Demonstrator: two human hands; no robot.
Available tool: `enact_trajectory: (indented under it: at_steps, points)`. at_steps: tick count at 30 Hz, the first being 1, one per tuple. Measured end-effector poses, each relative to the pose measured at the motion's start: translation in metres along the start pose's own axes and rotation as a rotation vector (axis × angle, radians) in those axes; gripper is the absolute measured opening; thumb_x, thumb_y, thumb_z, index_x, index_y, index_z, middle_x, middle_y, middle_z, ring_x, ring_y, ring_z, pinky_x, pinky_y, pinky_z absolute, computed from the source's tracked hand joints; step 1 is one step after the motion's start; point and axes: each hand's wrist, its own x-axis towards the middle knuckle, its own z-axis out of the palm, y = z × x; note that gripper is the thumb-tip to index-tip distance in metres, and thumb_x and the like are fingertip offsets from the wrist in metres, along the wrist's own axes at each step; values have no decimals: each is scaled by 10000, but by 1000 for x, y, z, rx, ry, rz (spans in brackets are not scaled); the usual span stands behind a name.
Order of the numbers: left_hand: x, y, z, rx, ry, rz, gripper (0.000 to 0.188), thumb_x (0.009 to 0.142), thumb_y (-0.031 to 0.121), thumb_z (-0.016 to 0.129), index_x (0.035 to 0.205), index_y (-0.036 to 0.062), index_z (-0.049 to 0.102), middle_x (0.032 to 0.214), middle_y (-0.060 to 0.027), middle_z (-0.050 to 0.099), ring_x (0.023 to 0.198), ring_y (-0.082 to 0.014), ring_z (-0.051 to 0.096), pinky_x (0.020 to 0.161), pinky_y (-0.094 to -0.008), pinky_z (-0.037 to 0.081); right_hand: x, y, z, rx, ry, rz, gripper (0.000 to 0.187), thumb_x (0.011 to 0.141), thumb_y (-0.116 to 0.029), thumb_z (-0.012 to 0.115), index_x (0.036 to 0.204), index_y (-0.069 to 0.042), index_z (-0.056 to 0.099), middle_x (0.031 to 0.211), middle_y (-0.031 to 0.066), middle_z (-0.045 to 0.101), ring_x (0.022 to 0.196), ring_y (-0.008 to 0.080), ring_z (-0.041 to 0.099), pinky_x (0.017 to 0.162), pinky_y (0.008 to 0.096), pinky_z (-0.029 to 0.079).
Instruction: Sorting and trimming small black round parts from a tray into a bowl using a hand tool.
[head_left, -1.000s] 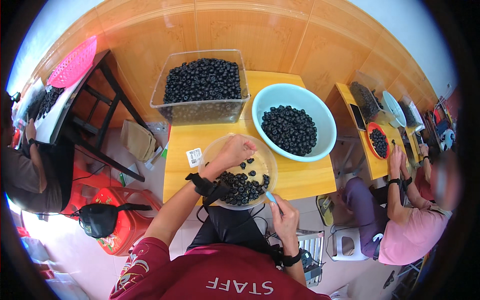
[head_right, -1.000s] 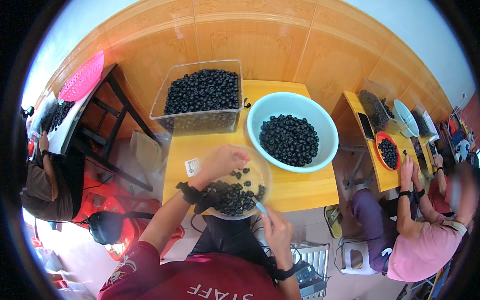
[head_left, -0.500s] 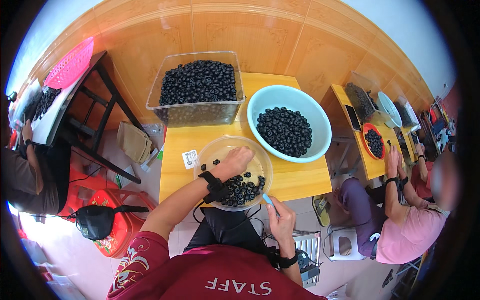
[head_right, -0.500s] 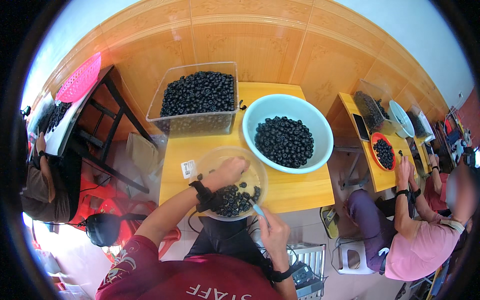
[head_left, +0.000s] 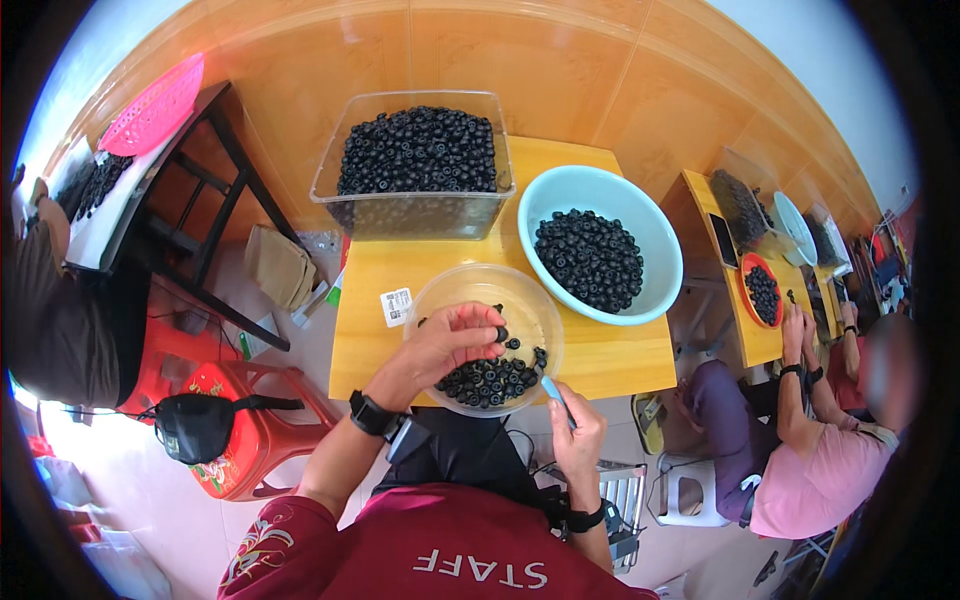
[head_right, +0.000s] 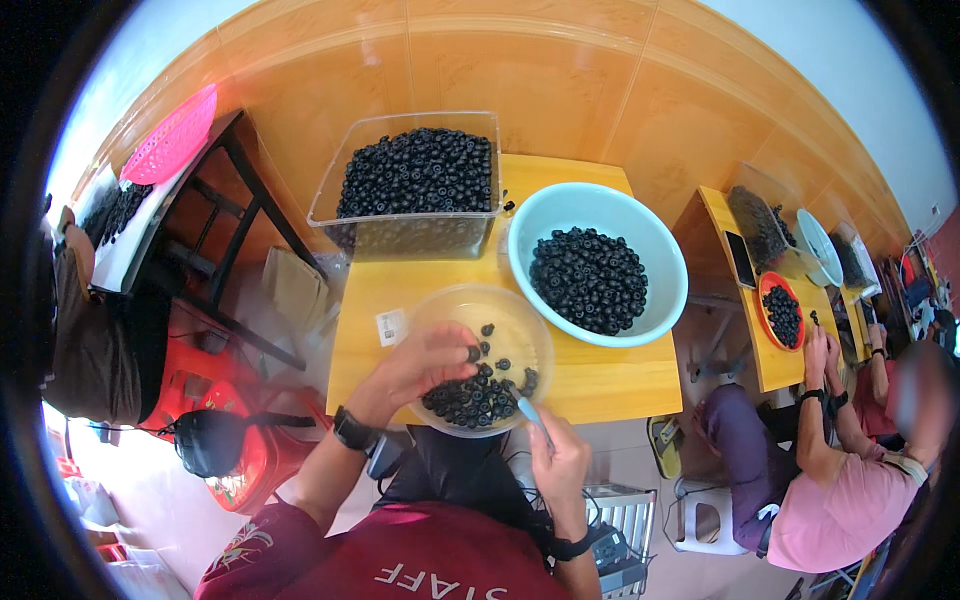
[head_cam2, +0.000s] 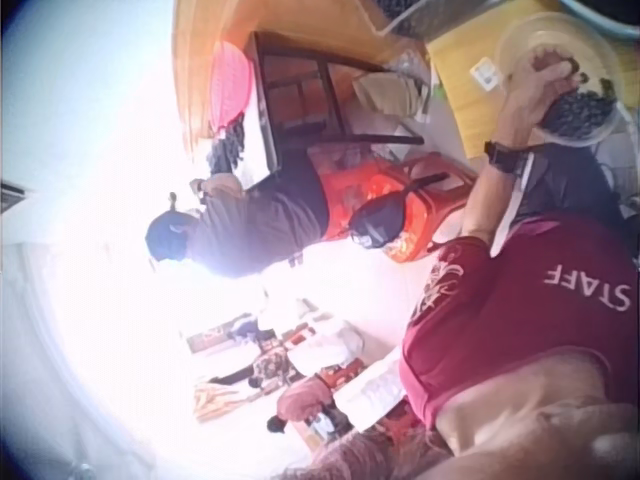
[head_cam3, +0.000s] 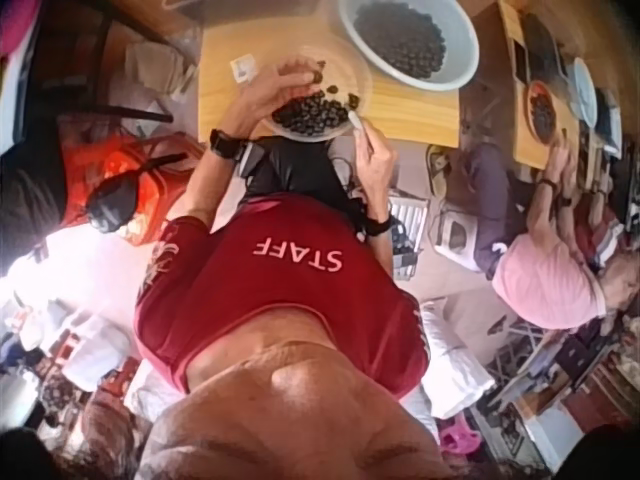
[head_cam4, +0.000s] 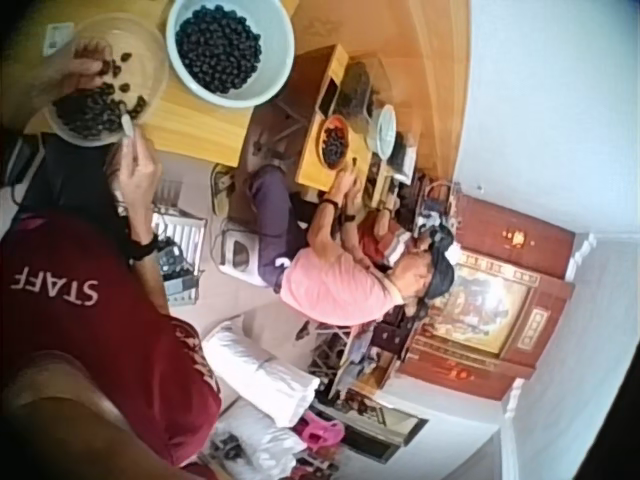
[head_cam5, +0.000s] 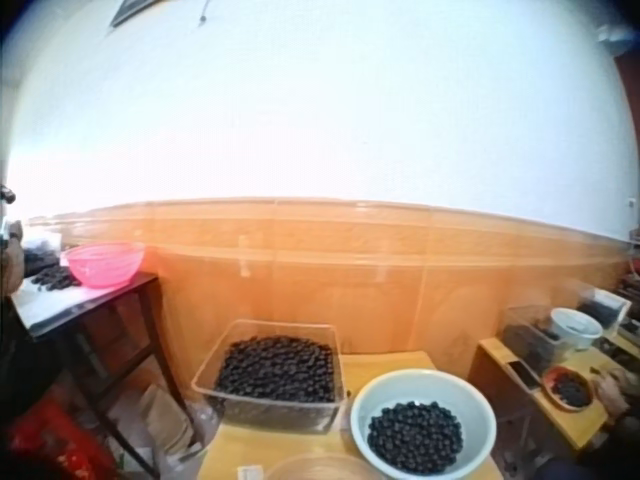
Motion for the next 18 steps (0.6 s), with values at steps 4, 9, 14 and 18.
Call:
enact_trajectory:
  at_steps: [4, 9, 14, 18]
  points:
    - [-19, -23, -4, -304, -50, -23, 171, 855, 39, 606, 1024, 33, 581, 925, -55, 633, 812, -154, 657, 738, -248, 551, 7, -16, 5, -5, -13, -83, 217, 839, -76, 602, 1043, -10, 636, 746, 125, 615, 611, 184, 584, 559, 289, 452]
    - [-25, -37, 0, -402, -52, -32, 157, 862, 46, 601, 1018, 49, 585, 905, -48, 637, 817, -132, 648, 751, -238, 541, 14, -30, 8, -30, -92, -187, 226, 805, -66, 640, 1030, -45, 644, 729, 121, 611, 568, 204, 591, 514, 307, 454]
    - [-26, -40, 0, -417, -65, -37, 155, 857, 49, 610, 1009, 53, 582, 897, -47, 639, 816, -125, 644, 756, -232, 535, 16, -28, 10, -130, -124, -245, 243, 783, -98, 673, 1023, -72, 646, 674, 95, 577, 558, 227, 586, 508, 328, 453]
    - [-25, -41, -1, -426, -79, -47, 159, 853, 51, 618, 1006, 53, 578, 896, -47, 640, 812, -129, 648, 753, -231, 536, 18, -27, 10, -137, -118, -266, 247, 781, -98, 674, 1026, -75, 646, 667, 95, 571, 555, 231, 584, 504, 332, 450]
